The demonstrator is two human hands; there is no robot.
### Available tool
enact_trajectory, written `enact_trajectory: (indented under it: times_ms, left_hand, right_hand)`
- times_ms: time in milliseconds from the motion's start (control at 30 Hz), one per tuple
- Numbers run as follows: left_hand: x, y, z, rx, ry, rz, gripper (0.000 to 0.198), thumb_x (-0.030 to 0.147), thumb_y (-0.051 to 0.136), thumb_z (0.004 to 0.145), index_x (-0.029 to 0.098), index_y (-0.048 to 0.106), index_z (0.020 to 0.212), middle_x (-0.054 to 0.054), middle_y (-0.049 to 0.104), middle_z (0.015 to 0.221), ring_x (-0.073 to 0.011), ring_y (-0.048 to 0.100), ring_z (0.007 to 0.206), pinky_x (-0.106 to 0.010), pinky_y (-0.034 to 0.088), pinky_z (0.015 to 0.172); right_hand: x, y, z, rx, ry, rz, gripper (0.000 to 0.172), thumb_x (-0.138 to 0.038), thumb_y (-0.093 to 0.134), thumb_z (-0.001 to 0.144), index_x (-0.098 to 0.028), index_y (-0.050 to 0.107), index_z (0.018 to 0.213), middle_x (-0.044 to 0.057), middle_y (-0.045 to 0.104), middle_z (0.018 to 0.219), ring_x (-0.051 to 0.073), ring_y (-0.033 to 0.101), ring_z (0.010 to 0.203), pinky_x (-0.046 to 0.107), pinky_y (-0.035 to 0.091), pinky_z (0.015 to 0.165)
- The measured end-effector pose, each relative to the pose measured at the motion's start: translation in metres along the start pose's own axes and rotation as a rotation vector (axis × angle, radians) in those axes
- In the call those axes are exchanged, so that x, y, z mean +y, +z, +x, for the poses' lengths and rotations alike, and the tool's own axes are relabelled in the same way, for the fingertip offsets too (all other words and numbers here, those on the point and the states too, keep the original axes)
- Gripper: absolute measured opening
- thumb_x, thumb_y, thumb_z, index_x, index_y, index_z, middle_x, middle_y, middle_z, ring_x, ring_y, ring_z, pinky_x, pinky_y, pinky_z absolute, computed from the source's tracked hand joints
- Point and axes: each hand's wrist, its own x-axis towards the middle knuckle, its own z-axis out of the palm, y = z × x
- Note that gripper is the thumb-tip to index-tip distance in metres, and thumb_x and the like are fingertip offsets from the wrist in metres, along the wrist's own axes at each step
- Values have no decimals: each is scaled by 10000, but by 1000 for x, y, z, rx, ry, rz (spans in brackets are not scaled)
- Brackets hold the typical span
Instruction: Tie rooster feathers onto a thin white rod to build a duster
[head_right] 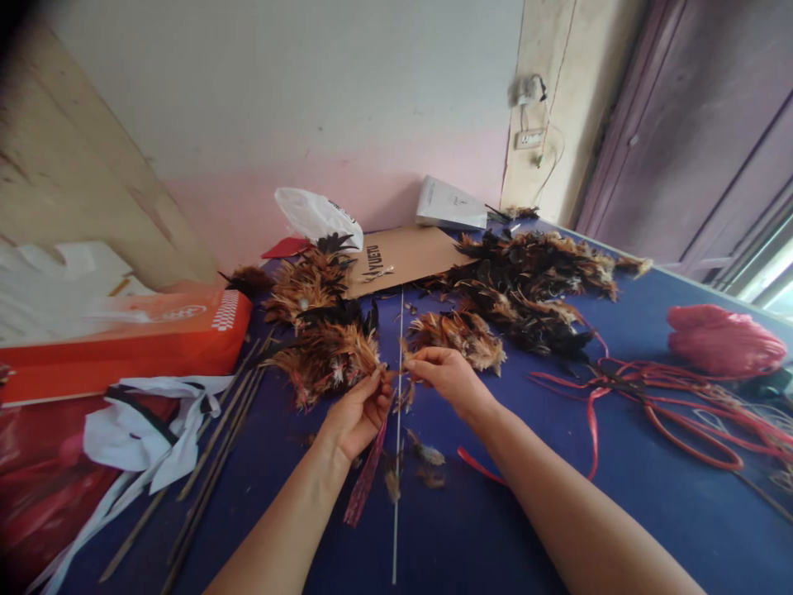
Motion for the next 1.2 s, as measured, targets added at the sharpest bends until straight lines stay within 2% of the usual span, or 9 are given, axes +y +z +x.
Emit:
enact_trajectory:
  times_ms: [100, 200, 400, 600, 833, 1033, 1133, 1200]
  left_hand:
    - [3, -2, 2, -5, -38, -131, 63, 84, 550, 764, 85, 608, 738, -36, 612, 651, -62, 572, 531, -115, 467, 440]
    - [2, -2, 3, 0, -63, -161, 69, 90, 543, 772, 85, 605, 744, -39, 614, 659, -65, 577, 532, -117, 472, 442]
    - [-5, 1, -1, 0, -24, -47, 50, 66, 576, 738, 86, 617, 716, -26, 598, 593, -62, 563, 489, -117, 462, 434]
    - [-10, 2, -1, -36, 68, 142, 55, 95, 667, 657, 80, 642, 703, -22, 603, 581, -61, 554, 492, -121, 448, 440]
    - [-13, 4, -5, -73, 85, 283, 192, 178, 739, 578, 85, 668, 729, -40, 637, 641, -66, 561, 529, -128, 432, 454]
    - [-13, 1, -4, -97, 39, 274, 175, 181, 733, 589, 91, 658, 719, -26, 609, 592, -60, 550, 515, -128, 429, 467]
    - [-12, 0, -4, -134, 6, 257, 179, 187, 734, 588, 101, 657, 724, -18, 604, 590, -58, 544, 514, -135, 428, 477]
    - [-12, 0, -4, -142, 35, 297, 181, 205, 739, 581, 104, 659, 708, -18, 609, 598, -54, 533, 502, -140, 417, 471]
  right_hand:
    - [7, 6, 0, 26, 20, -99, 186, -303, 688, 606, -135, 608, 609, -48, 515, 503, 49, 417, 457, 203, 324, 480]
    - [13, 12, 0, 30, -22, -122, 160, -284, 673, 615, -136, 620, 644, -42, 538, 516, 61, 446, 471, 213, 356, 503]
    - [20, 25, -4, -7, -171, -228, 181, -262, 619, 665, -160, 646, 812, 27, 662, 770, 134, 594, 687, 267, 455, 675]
    - [21, 24, -5, 70, -251, -370, 120, -253, 584, 687, -165, 646, 739, 20, 648, 696, 133, 577, 634, 256, 449, 625]
    - [16, 24, -4, 65, -92, -108, 132, -277, 617, 663, -147, 610, 684, -15, 585, 617, 94, 513, 551, 235, 412, 571]
    - [15, 27, -7, -55, -17, 85, 140, -268, 654, 645, -143, 590, 647, -35, 546, 548, 76, 495, 503, 229, 402, 553]
    - [18, 26, -7, -93, 28, 171, 159, -268, 675, 635, -143, 583, 673, -37, 548, 575, 65, 490, 506, 225, 407, 560]
    - [18, 23, -6, -119, 59, 212, 184, -261, 694, 617, -144, 580, 702, -34, 558, 613, 64, 497, 525, 228, 414, 578]
